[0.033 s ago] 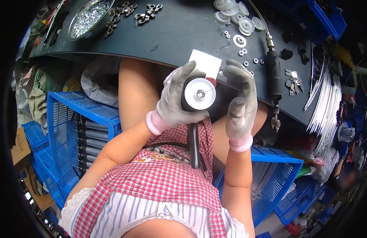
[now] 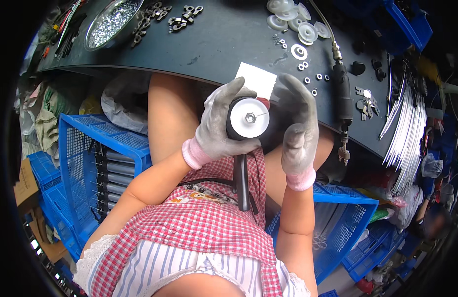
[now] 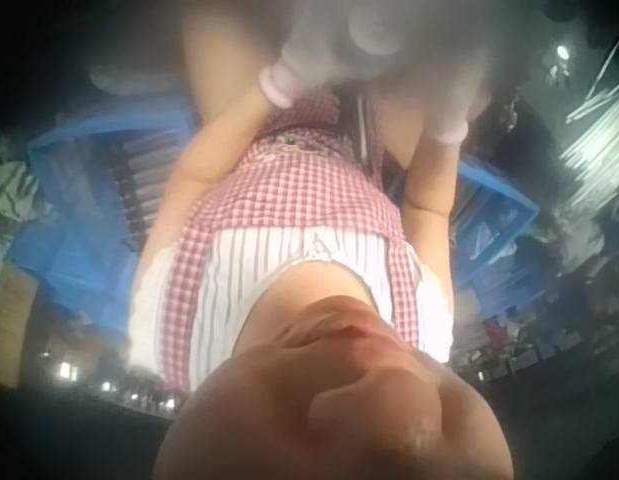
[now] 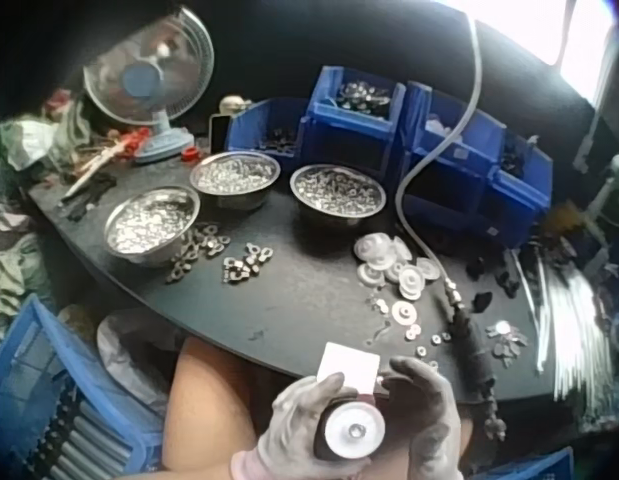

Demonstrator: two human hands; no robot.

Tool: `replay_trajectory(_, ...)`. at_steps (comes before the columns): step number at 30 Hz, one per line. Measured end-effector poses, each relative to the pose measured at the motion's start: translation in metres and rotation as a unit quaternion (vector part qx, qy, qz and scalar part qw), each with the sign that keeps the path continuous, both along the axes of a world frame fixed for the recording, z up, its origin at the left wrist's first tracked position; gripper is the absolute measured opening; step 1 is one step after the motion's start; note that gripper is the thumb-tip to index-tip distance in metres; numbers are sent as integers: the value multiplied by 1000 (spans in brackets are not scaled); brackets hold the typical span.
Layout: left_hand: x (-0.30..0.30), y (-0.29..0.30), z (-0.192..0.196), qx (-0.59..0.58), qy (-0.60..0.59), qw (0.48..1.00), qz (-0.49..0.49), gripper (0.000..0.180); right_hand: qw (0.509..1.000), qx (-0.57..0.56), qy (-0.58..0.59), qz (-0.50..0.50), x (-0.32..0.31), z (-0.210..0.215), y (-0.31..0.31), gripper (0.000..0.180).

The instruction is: Assembling mechanical components into a manual grease gun or dispensing tool.

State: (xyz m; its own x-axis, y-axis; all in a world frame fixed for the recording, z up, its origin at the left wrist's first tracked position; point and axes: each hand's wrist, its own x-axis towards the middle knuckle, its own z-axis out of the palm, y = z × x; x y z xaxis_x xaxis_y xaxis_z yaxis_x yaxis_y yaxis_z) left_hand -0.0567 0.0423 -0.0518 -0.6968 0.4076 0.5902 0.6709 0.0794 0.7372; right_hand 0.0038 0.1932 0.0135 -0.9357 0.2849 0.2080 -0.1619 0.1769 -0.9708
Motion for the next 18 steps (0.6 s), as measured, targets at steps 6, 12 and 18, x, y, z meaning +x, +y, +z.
replay_trajectory(6, 0, 4, -5, 44, 12, 999, 13, 101, 996, 50, 65, 21, 2, 4, -4, 41)
replay_trajectory(12, -3, 3, -2, 33, 40, 999, -2, 96, 932, 349, 103, 5, 6, 17, 1, 25)
replay_trajectory(18, -3, 5, -4, 50, 26, 998, -5, 97, 933, 349, 92, -12, 12, 16, -2, 37)
